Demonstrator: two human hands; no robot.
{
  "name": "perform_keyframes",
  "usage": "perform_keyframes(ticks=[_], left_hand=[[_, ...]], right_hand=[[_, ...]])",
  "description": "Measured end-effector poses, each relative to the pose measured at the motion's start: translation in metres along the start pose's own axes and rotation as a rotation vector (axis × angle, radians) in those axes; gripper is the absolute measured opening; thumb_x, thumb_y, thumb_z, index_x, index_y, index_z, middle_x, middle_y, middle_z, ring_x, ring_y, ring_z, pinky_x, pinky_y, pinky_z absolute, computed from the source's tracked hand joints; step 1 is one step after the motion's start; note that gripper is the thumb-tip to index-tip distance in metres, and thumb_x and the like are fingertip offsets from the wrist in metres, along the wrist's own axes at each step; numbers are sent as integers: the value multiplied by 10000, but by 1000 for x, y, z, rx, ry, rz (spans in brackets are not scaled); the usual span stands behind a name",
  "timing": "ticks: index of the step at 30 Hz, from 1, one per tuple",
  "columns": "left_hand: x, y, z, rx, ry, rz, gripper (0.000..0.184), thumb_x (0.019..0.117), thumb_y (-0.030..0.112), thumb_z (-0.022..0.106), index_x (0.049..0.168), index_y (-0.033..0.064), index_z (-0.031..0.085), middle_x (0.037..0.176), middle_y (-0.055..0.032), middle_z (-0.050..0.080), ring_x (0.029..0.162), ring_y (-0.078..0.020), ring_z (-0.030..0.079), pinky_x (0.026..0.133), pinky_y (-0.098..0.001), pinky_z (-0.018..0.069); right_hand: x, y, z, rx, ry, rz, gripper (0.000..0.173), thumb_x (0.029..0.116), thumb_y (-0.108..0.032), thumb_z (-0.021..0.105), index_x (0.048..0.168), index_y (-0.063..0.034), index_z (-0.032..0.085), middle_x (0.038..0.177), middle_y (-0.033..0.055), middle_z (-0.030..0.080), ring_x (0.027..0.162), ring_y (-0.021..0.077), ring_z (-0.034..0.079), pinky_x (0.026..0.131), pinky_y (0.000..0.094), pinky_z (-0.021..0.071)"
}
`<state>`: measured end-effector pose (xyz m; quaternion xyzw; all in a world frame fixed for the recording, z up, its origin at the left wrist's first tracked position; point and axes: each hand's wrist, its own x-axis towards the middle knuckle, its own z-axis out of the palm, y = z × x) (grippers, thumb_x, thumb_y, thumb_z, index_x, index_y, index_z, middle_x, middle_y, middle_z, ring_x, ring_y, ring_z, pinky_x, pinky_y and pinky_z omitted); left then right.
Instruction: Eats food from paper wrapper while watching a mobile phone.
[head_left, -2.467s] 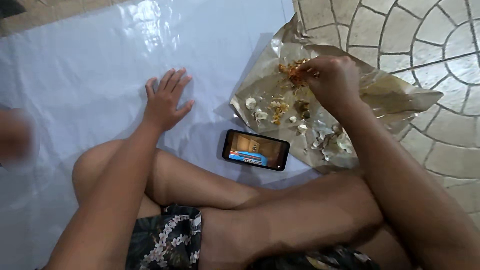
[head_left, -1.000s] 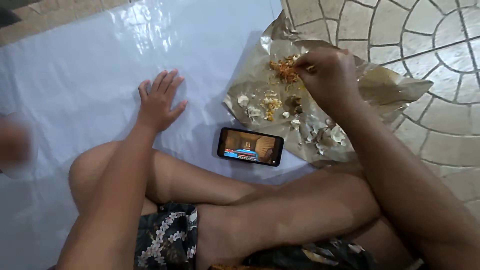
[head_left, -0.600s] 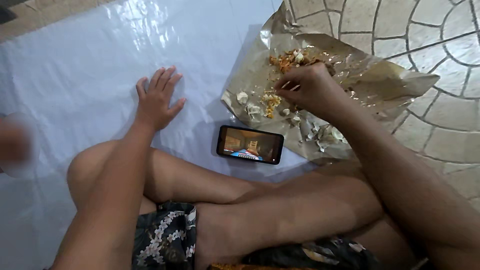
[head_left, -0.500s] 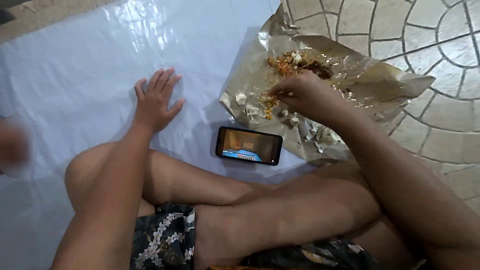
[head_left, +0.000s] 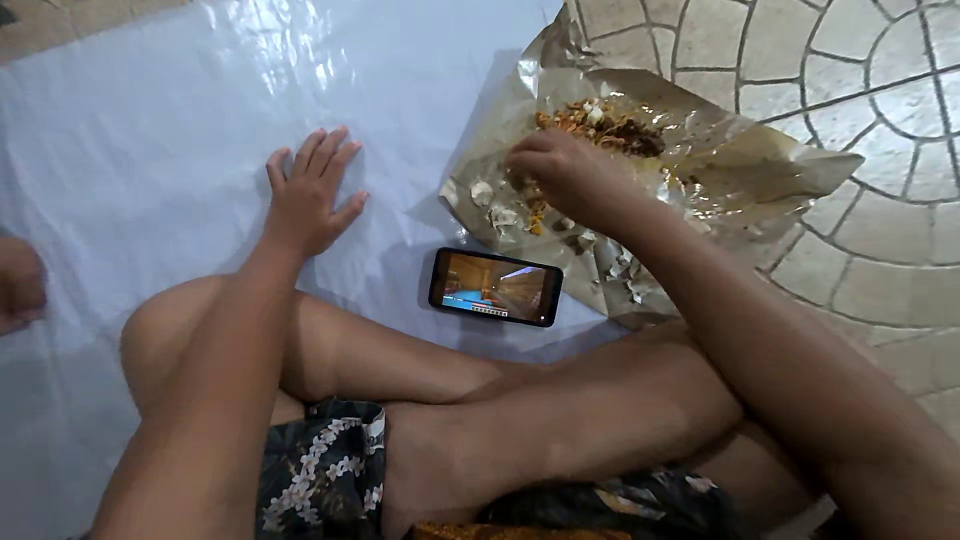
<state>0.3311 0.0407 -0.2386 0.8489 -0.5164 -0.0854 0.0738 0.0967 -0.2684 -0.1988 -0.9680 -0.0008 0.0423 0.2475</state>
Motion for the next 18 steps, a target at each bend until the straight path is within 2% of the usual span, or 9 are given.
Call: perform_keyframes(ticks=[1,3,5,7,9,12,15,18], left_hand=[[1,1,-1,-1,1,1,708,1006,628,309,1580,221,383,1686,-25,293,1566,-282,225,1180,-672,128],[1,2,-2,-7,-1,5,701,1009,620,321,1581,220,384,1685,-30,295,1564,-295,229,1177,-688,135],[1,2,-2,-13,4,3,701,1010,624,319,1580,223,389,1685,-26,298,1565,-291,229,1177,-687,133],[1,1,-2,-13,9,6,698,1011,624,321,1580,226,388,1682,-21,304,1563,-284,235,1179,-677,135],[1,1,-1,-13,5,5,698,1008,620,323,1582,228,387,1682,-19,302,1563,-282,233,1182,-677,135],[1,1,0,-17,15,8,709,1002,628,312,1575,219,400,1678,-32,312,1560,-294,243,1176,-685,140],[1,1,0,-15,22,-1,723,999,646,296,1569,217,415,1674,-31,321,1558,-294,247,1177,-680,146],[0,-1,2,-8,26,0,740,994,663,283,1570,218,414,1675,-29,319,1559,-292,245,1177,-672,146]], right_hand=[[1,-1,2,-23,-32,-29,361,929,138,570,1201,-52,711,1265,168,665,1228,382,613,993,548,539],[-3,-6,-1,-48,-86,-76,318,898,150,611,1117,-43,736,1176,173,687,1144,388,650,938,550,559],[-9,-8,-6,-54,-86,-94,257,917,130,613,1065,-31,748,1117,164,706,1097,367,671,932,525,564],[-14,-7,-10,-35,-7,-86,204,942,106,598,1024,-9,745,1070,167,718,1043,355,694,907,511,576],[-13,-8,-12,-48,30,-26,177,960,87,582,1023,6,725,1071,176,706,1034,358,692,908,516,576],[-8,-14,-5,-44,-49,82,236,926,115,610,1095,2,729,1141,192,681,1095,377,663,966,522,553],[-13,-24,-4,-49,-22,80,202,940,82,609,1070,-9,732,1102,180,698,1046,367,689,890,523,584],[-20,-24,-10,35,127,128,98,969,-41,663,1024,-22,741,977,150,710,897,311,713,795,496,600]])
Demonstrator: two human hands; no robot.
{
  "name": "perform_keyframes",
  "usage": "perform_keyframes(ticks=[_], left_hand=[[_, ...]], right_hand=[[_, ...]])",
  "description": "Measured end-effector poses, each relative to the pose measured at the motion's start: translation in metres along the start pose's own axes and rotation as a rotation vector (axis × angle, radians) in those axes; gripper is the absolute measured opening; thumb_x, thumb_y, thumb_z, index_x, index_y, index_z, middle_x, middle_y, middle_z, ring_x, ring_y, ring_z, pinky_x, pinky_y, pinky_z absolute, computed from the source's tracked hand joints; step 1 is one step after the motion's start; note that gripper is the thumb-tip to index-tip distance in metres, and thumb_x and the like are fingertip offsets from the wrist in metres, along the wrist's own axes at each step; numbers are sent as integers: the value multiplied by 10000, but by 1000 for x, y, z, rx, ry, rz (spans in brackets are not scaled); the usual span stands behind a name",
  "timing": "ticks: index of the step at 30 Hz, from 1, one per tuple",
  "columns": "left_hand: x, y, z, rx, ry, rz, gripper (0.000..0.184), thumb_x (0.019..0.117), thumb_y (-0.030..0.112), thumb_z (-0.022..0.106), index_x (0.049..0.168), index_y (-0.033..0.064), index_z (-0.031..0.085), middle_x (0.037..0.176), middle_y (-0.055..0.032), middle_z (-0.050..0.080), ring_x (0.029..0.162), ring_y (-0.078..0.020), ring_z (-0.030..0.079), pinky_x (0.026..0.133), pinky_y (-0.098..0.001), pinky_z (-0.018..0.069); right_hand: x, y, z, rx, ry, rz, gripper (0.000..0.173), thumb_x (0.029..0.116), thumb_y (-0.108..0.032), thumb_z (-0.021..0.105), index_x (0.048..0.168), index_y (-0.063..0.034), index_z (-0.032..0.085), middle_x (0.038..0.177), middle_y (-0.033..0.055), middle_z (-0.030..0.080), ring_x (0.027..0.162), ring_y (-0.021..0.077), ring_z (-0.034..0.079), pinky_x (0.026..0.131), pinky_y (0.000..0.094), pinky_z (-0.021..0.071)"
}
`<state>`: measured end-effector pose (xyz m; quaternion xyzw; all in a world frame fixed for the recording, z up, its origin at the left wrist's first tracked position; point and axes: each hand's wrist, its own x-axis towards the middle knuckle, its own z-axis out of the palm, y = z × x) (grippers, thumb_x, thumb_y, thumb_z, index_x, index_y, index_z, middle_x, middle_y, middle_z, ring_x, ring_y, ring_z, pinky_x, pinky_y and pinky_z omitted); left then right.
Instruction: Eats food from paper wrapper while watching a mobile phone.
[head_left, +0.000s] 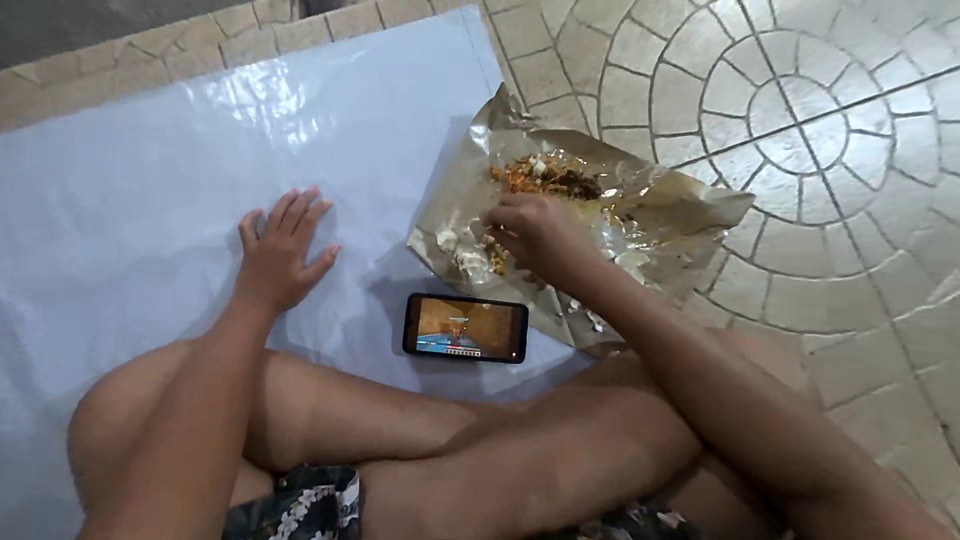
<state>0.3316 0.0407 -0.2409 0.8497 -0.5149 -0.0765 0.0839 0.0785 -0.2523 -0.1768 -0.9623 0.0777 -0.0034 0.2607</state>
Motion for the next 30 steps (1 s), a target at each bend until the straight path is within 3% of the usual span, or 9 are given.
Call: perform_keyframes(ticks=[3,6,9,12,15,18,21,26,30], left_hand=[[-1,-1,1,2,-7,-1,749,991,666,275,1574,215,407,1677,-34,316,1559,-292,245,1184,-666,140],[-1,0,0,10,-9,2,751,996,649,269,1574,191,406,1674,-39,320,1558,-285,245,1184,-659,141],[-2,1,1,5,-5,8,736,1001,633,285,1574,188,406,1675,-44,317,1560,-281,243,1187,-657,137],[-1,-1,1,13,-14,-2,735,995,636,284,1580,206,398,1679,-25,309,1563,-267,235,1188,-657,136],[-1,0,1,9,-7,3,726,1005,631,295,1580,200,399,1676,-31,313,1562,-276,235,1189,-663,134],[-2,-2,1,-2,-12,-2,735,999,660,293,1576,219,403,1678,-27,311,1563,-280,232,1187,-665,133],[-2,-3,1,-10,-9,-9,729,995,666,292,1576,239,400,1680,-20,308,1565,-277,228,1189,-663,128],[-1,0,-2,7,-30,-11,717,1001,640,304,1580,228,391,1687,-18,292,1569,-276,218,1183,-667,129],[-1,0,-2,3,-29,-11,706,1006,638,313,1584,239,380,1690,-9,286,1572,-271,211,1187,-668,122]], right_hand=[[-7,0,-1,160,44,81,95,958,-31,688,1040,-43,735,1006,121,715,879,245,722,816,436,624],[-7,-8,1,184,36,79,318,862,132,653,1107,-47,744,1147,150,697,957,299,700,838,480,599],[-3,-12,2,179,40,54,380,822,186,644,1131,-17,733,1202,170,681,1003,322,696,869,476,595],[0,-8,6,149,18,66,244,906,83,653,1123,-5,718,1150,170,683,962,316,703,848,484,599],[-2,0,-5,55,13,161,157,956,-62,668,1086,-77,754,1041,124,737,937,318,725,808,564,586],[-6,22,-29,-32,39,400,184,988,-106,627,1113,-112,762,1071,140,751,1008,375,716,852,654,548],[-8,39,-37,-163,22,560,205,987,-83,624,1130,-113,768,1122,196,735,1049,460,689,823,720,510],[-4,47,-25,-227,9,436,270,983,-30,611,1189,-120,761,1220,212,693,1078,480,670,817,715,512],[-3,45,-20,-277,2,404,277,996,-3,571,1183,-100,752,1194,239,686,1068,499,664,799,722,499]])
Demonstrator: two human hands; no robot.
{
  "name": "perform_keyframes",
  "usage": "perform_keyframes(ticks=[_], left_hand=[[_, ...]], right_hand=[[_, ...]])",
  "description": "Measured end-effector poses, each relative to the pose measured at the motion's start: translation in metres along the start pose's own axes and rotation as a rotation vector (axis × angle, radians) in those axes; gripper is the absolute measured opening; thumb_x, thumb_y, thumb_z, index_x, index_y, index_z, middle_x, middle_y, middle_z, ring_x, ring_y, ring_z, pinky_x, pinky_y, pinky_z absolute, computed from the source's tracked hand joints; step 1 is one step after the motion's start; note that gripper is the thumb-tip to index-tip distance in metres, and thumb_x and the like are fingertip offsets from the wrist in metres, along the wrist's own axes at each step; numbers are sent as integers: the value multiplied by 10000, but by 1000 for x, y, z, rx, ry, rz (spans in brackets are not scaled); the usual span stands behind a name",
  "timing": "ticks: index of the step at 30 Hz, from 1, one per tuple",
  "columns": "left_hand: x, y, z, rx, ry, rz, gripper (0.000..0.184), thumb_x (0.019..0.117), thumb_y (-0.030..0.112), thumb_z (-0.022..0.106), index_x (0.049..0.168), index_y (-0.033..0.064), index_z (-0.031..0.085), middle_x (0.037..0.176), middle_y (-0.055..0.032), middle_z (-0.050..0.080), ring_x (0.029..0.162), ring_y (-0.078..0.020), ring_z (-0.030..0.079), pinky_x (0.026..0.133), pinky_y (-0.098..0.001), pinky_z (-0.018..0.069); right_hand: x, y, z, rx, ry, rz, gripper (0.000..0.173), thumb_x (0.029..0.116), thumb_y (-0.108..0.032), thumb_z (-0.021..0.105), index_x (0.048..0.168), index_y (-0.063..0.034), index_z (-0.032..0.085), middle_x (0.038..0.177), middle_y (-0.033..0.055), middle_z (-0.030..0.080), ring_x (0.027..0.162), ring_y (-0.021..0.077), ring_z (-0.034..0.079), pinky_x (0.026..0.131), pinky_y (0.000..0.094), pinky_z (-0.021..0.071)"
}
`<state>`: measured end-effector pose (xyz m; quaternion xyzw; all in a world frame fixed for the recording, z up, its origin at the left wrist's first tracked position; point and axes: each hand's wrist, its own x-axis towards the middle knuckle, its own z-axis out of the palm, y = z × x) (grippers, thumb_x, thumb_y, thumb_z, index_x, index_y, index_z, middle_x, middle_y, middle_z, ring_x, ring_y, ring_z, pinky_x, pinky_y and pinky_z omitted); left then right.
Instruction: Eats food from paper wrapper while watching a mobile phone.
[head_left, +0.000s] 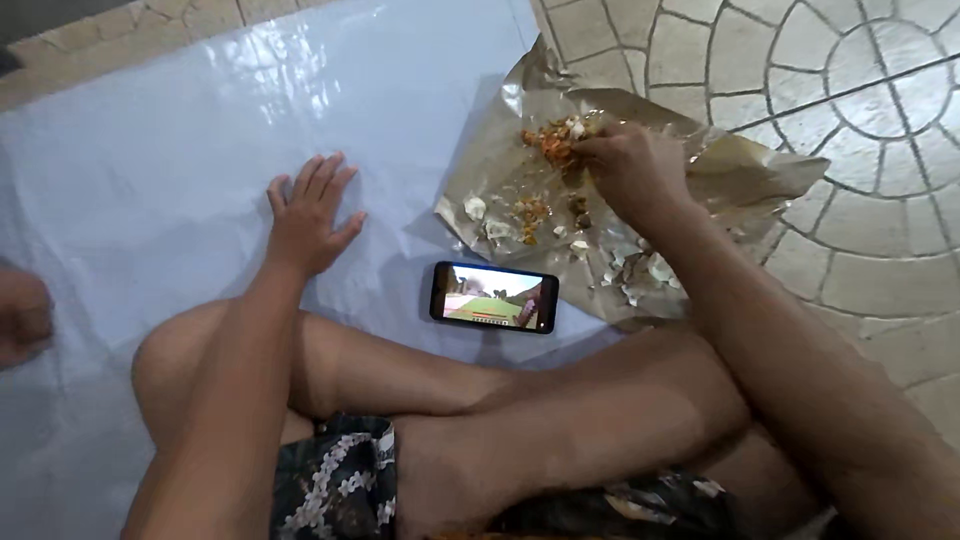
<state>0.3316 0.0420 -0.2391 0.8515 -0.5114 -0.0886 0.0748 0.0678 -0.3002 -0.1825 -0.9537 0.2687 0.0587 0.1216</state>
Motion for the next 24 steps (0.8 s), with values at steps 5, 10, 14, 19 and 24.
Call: perform_keyframes(ticks=[5,10,14,19,24], left_hand=[[1,1,-1,-3,-11,-7,698,1005,632,325,1591,255,367,1699,13,263,1578,-247,191,1196,-654,110],[0,0,0,-3,-3,1,694,1008,627,324,1584,244,380,1693,3,277,1572,-251,211,1189,-657,118],[2,1,-1,0,4,7,690,1009,620,334,1580,237,387,1689,-13,288,1568,-270,219,1184,-664,122],[0,3,-2,-3,-8,4,700,1011,623,329,1584,224,378,1688,-24,289,1569,-276,218,1189,-670,120],[0,2,-1,5,-12,7,691,1010,615,323,1592,246,363,1696,-10,269,1576,-270,193,1186,-665,115]], right_hand=[[0,0,-4,-10,-16,68,187,997,-69,602,1106,-42,751,1157,252,695,1106,509,646,822,739,480],[-1,6,-14,157,66,113,203,1015,-140,612,1135,-42,743,1129,247,719,1074,482,673,884,726,475],[-6,15,-24,290,206,71,256,1026,-200,602,1173,-32,728,1142,226,721,1066,421,688,942,650,496],[-14,11,-30,196,214,31,201,1002,-166,644,1123,-45,750,1156,227,718,1083,440,674,931,665,479],[-10,2,-27,141,41,159,185,991,-174,656,1101,-54,746,1080,278,712,1044,539,647,839,777,427]])
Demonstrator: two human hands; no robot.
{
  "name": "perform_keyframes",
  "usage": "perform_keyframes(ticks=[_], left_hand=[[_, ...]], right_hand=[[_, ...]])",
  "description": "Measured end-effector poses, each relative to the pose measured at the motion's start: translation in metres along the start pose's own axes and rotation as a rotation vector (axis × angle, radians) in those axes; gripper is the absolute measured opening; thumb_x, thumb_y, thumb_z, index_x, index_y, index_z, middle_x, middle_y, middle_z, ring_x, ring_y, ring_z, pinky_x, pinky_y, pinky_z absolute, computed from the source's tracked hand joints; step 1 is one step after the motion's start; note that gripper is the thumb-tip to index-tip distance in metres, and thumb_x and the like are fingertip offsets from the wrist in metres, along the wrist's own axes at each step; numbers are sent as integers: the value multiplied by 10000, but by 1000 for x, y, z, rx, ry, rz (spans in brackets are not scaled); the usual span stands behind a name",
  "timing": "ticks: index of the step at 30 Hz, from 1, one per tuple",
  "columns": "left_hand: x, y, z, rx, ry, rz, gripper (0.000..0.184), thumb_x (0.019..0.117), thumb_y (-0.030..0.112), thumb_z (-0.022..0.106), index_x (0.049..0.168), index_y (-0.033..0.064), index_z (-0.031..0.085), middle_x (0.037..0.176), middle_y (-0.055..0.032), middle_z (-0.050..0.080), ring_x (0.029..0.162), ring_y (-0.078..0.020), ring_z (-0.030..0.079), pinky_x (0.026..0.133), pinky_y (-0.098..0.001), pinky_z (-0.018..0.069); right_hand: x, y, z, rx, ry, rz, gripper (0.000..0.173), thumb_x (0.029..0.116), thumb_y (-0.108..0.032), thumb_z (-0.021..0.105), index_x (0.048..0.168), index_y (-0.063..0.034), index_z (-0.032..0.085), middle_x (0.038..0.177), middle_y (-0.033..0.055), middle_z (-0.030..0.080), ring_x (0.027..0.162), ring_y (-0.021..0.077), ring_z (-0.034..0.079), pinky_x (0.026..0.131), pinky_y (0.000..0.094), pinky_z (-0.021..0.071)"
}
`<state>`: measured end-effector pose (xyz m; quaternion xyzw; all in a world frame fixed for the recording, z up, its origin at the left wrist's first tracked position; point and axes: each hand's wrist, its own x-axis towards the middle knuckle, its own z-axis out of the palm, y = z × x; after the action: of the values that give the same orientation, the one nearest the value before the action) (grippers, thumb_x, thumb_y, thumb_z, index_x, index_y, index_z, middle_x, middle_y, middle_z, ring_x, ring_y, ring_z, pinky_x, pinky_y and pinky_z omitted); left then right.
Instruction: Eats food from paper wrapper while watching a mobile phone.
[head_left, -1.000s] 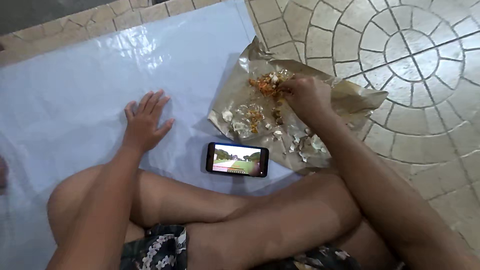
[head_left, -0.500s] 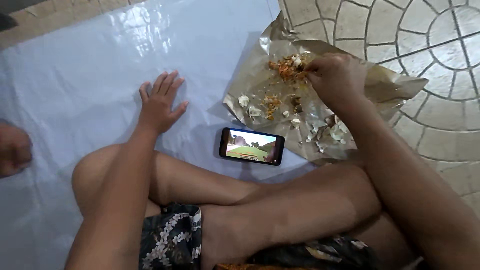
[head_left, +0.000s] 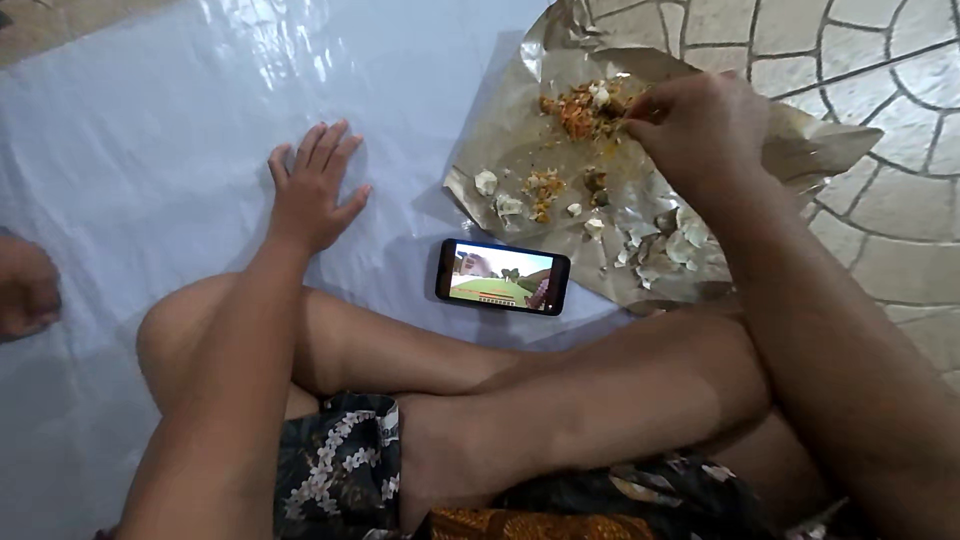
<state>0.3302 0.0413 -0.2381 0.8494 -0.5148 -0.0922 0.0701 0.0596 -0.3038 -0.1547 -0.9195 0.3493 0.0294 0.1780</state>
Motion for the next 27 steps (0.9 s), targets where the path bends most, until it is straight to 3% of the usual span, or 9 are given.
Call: perform_keyframes(ticks=[6,14,18,22,25,27], left_hand=[[3,0,-3,1,-11,-10,698,1009,622,322,1594,245,359,1697,-6,266,1578,-260,189,1193,-662,111],[1,0,-1,5,-10,-11,692,1011,612,327,1587,231,370,1695,-11,271,1576,-270,195,1188,-664,112],[2,-1,-1,7,-8,-6,704,1005,626,324,1594,242,358,1697,-10,267,1577,-265,191,1191,-660,111],[1,0,-2,-2,-9,-8,697,1008,612,355,1589,227,370,1693,-16,278,1574,-273,202,1191,-668,117],[1,0,-1,5,-8,-4,707,1008,626,324,1590,225,364,1696,-19,270,1576,-270,195,1190,-664,111],[1,1,-2,2,-9,-7,704,1009,623,324,1587,225,369,1695,-23,271,1574,-270,201,1188,-666,112]], right_hand=[[2,-2,-1,-80,18,-14,212,1011,-168,601,1128,-44,727,1073,308,703,1013,573,652,784,785,439],[-5,-2,-14,-131,105,-261,226,1056,-133,548,1147,-40,732,1141,292,694,1049,564,649,803,756,462],[-11,-7,-12,-58,90,-327,212,1037,-71,554,1123,-25,743,1099,283,702,965,536,674,777,720,484],[-9,-15,7,78,-37,-433,181,1024,-51,586,1086,-19,753,1067,233,711,996,440,691,876,634,535],[-5,-19,25,50,-155,-485,161,1014,-17,594,1091,-2,734,1065,222,699,967,431,696,850,619,556],[-6,-25,32,19,-244,-500,187,1011,12,582,1143,1,715,1166,223,685,1056,435,683,902,619,552]])
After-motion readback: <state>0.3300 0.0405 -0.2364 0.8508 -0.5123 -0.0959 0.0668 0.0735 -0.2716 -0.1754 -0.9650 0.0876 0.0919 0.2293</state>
